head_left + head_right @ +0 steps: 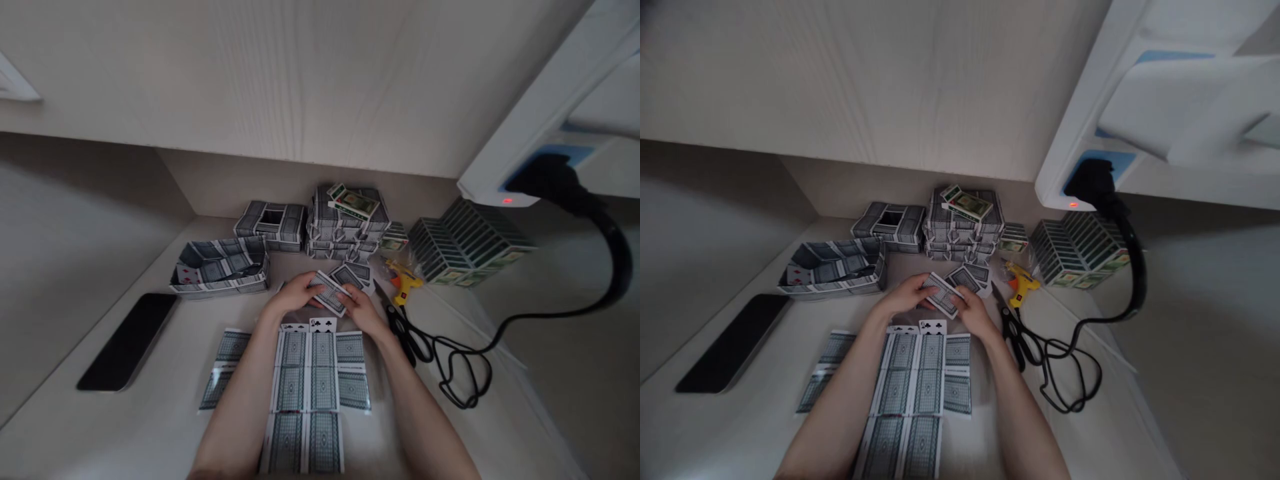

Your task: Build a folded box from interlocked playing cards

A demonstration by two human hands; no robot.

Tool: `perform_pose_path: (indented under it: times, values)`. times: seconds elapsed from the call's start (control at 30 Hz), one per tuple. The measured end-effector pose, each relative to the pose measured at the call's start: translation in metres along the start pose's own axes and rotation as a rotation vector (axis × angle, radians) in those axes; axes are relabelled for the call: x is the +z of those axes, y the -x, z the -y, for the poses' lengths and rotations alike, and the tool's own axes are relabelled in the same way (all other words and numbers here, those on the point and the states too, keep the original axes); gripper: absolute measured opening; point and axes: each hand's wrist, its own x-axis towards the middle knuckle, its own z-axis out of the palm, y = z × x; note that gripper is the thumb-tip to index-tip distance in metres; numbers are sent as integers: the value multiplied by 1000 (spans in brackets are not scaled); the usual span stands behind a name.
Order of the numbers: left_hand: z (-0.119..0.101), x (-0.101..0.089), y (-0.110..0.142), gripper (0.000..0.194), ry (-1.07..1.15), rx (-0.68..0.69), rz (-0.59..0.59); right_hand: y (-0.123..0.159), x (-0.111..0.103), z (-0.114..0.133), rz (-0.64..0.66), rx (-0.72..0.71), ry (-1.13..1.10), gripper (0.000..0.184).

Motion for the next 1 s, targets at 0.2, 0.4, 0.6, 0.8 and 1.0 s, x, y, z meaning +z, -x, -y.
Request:
perform_pose_path:
  times: [0.2, 0.4, 0.6, 0.8, 1.0]
  values:
    - [4, 1, -2, 19, 2, -2, 5, 0, 0, 1, 13, -11, 4, 25]
    - [4, 3, -3, 17, 0, 1, -27, 2, 0, 9, 30, -16, -28, 27]
    - [-9, -12, 0, 25, 50, 106, -294, -1, 3, 7, -144, -31, -17, 35]
    - [-3, -34, 2, 29, 24, 128, -430, -8, 11, 3, -81, -323, 425, 34]
    - [7, -41, -3, 21, 119, 66, -510, -7, 14, 9, 41, -293, 686, 62]
